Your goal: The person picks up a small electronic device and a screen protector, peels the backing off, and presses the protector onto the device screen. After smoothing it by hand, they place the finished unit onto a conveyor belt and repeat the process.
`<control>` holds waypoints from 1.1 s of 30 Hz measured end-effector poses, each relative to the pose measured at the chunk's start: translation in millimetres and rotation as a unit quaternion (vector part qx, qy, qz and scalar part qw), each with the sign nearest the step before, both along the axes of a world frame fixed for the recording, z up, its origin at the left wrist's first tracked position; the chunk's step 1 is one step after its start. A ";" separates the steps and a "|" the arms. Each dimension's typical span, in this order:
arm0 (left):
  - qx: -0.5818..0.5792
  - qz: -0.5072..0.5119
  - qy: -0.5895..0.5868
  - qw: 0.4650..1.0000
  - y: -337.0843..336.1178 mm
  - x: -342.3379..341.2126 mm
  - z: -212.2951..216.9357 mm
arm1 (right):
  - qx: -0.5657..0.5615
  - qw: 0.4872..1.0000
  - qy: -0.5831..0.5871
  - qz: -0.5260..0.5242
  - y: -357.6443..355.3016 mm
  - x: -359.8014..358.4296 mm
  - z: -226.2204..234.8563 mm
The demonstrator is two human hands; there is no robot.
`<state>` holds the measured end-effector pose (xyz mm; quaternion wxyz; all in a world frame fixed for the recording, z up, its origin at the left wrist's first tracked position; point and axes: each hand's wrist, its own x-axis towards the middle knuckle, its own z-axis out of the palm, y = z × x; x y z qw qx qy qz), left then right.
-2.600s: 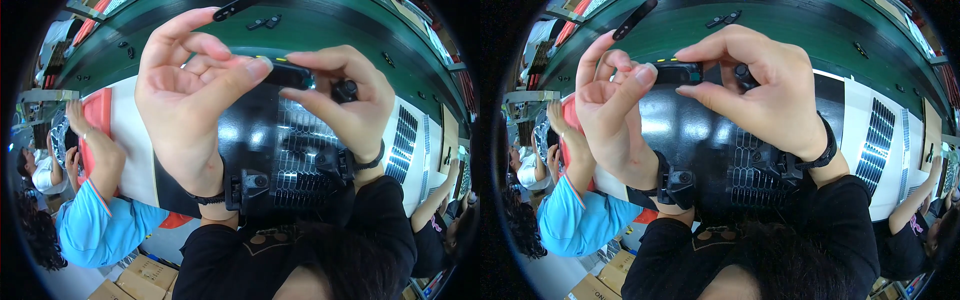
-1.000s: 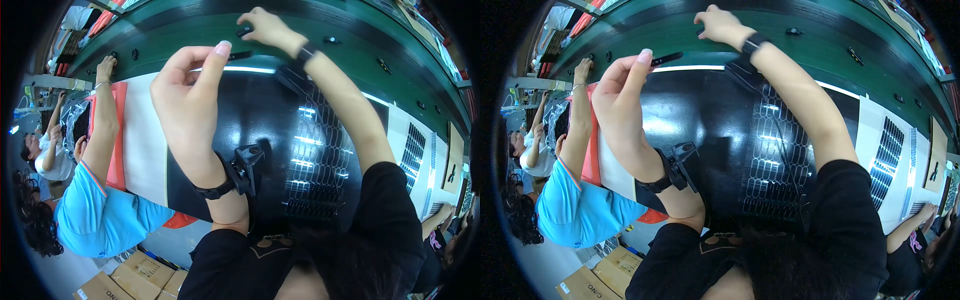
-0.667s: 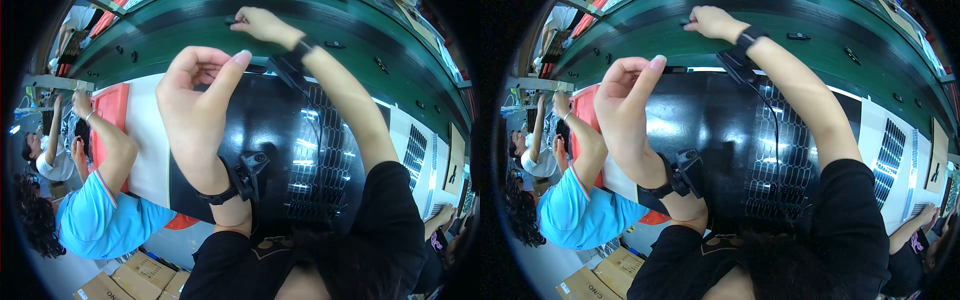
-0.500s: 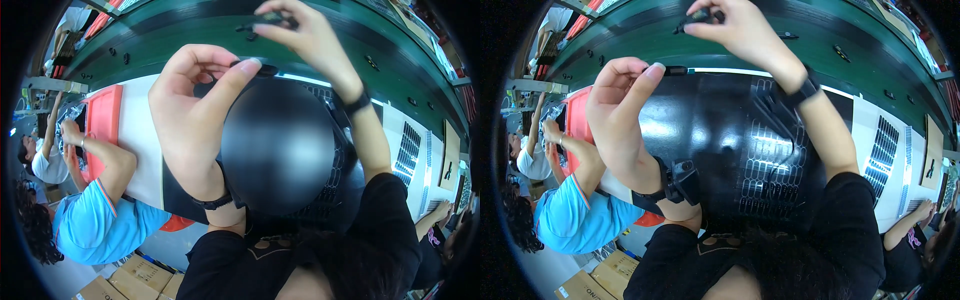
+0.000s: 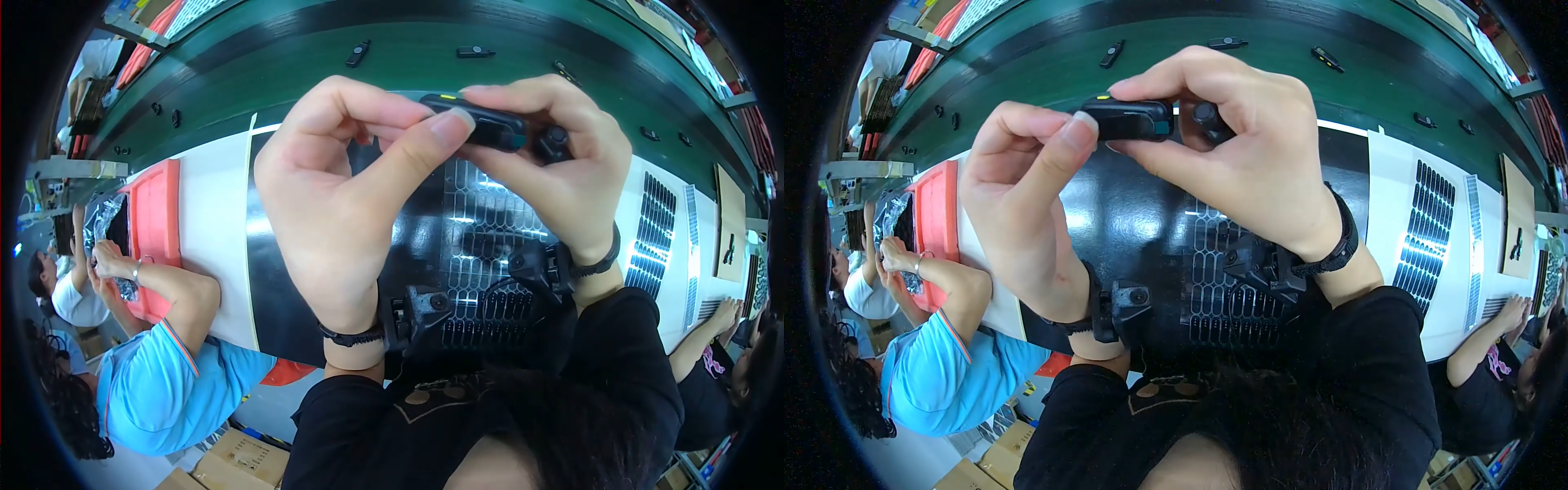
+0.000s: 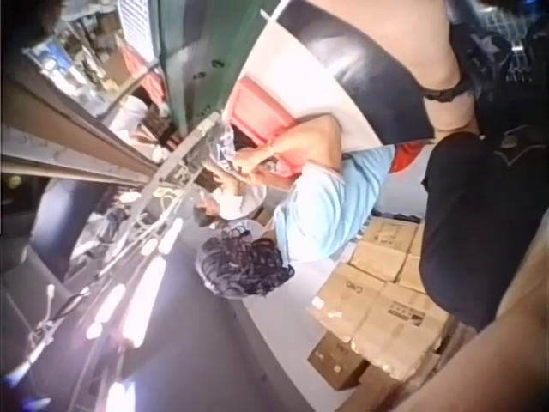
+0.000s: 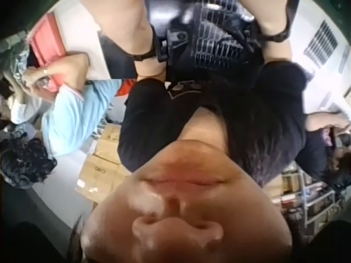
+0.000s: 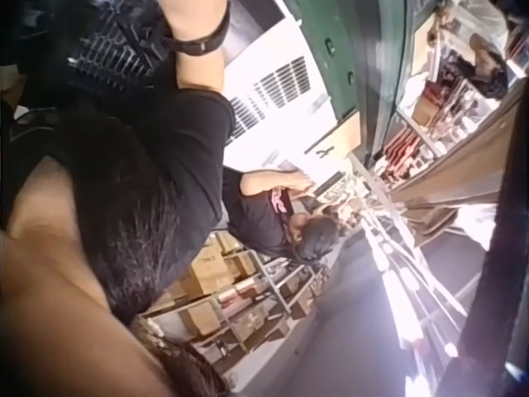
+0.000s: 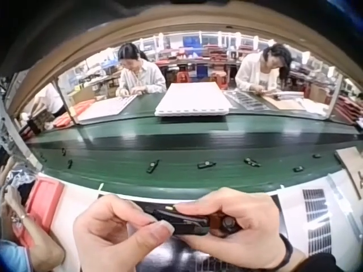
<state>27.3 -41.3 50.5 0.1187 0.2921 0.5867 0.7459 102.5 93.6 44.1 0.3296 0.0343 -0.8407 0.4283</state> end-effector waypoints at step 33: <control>-0.018 0.029 0.038 0.999 13.6 13.1 -7.9 | 0.044 0.998 0.002 -0.034 4.6 16.0 3.9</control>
